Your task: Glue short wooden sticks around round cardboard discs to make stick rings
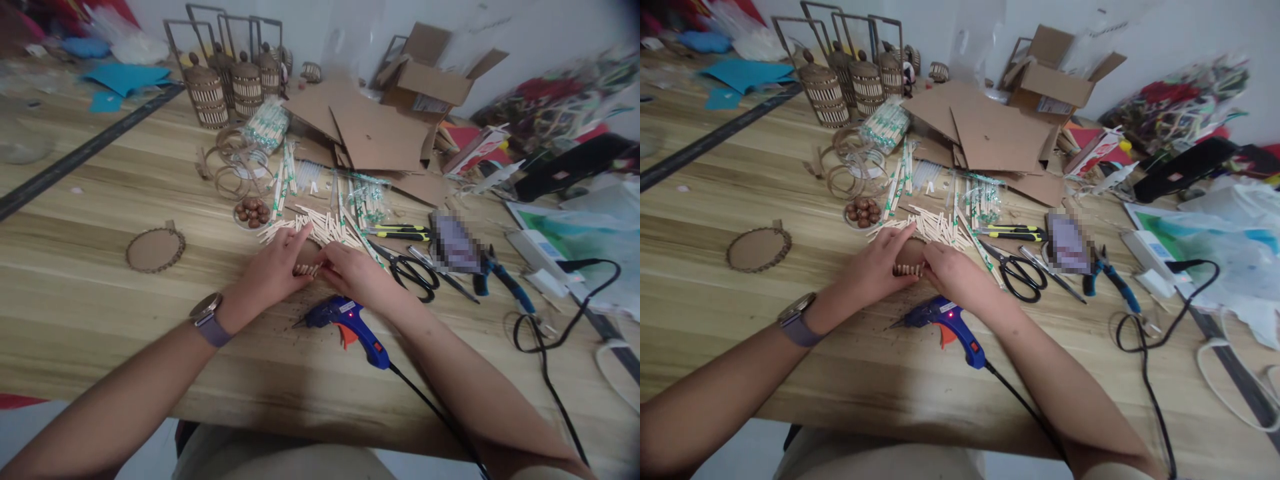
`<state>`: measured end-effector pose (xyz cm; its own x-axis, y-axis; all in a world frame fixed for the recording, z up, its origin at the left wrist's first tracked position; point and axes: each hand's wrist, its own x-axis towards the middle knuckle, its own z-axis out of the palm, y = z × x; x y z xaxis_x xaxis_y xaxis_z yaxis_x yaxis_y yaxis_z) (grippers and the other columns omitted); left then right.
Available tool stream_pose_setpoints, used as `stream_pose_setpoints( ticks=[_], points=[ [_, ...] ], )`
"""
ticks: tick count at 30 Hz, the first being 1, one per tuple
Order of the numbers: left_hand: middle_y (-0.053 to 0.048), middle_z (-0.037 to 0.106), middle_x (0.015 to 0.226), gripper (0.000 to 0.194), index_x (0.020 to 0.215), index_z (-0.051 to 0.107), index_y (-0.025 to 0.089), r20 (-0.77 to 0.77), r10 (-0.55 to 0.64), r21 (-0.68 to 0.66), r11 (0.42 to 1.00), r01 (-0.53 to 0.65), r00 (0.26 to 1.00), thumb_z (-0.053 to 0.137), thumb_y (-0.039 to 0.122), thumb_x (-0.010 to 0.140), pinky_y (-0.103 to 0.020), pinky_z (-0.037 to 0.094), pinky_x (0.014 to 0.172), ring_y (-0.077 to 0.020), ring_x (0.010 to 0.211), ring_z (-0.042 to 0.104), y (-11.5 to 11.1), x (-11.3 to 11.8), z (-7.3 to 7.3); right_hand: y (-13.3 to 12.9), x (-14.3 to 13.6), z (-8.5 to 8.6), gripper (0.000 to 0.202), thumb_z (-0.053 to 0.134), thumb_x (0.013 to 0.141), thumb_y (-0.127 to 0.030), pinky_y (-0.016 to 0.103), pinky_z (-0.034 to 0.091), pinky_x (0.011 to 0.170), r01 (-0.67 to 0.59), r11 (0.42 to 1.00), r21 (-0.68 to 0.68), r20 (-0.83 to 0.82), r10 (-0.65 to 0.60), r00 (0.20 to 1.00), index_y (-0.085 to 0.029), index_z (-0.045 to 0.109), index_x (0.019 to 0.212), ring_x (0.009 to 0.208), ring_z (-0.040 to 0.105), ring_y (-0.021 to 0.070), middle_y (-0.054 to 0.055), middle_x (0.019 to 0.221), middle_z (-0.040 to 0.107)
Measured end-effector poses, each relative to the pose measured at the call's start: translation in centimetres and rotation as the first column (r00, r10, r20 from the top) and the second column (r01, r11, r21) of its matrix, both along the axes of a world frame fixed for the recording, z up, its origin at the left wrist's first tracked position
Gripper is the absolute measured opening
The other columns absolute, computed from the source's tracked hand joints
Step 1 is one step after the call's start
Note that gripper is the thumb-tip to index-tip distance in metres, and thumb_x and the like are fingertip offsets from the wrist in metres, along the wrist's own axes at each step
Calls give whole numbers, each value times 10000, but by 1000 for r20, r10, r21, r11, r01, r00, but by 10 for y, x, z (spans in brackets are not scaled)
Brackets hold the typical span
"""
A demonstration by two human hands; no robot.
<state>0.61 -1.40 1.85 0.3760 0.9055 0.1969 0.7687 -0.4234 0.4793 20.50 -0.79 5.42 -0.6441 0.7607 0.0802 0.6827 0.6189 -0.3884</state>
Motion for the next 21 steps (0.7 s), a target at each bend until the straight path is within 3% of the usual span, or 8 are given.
stream_pose_setpoints(
  ticks=[21],
  points=[
    [-103, 538, 1273, 905, 1524, 297, 268, 6, -1, 13, 1000, 0, 1000, 797, 230, 770, -393, 551, 870, -285, 1116, 613, 0, 1, 0, 1, 2, -7, 107, 505, 928, -117, 301, 450, 712, -28, 1000, 12, -39, 28, 999, -214, 492, 886, 798, 555, 207, 71, 889, 589]
  ],
)
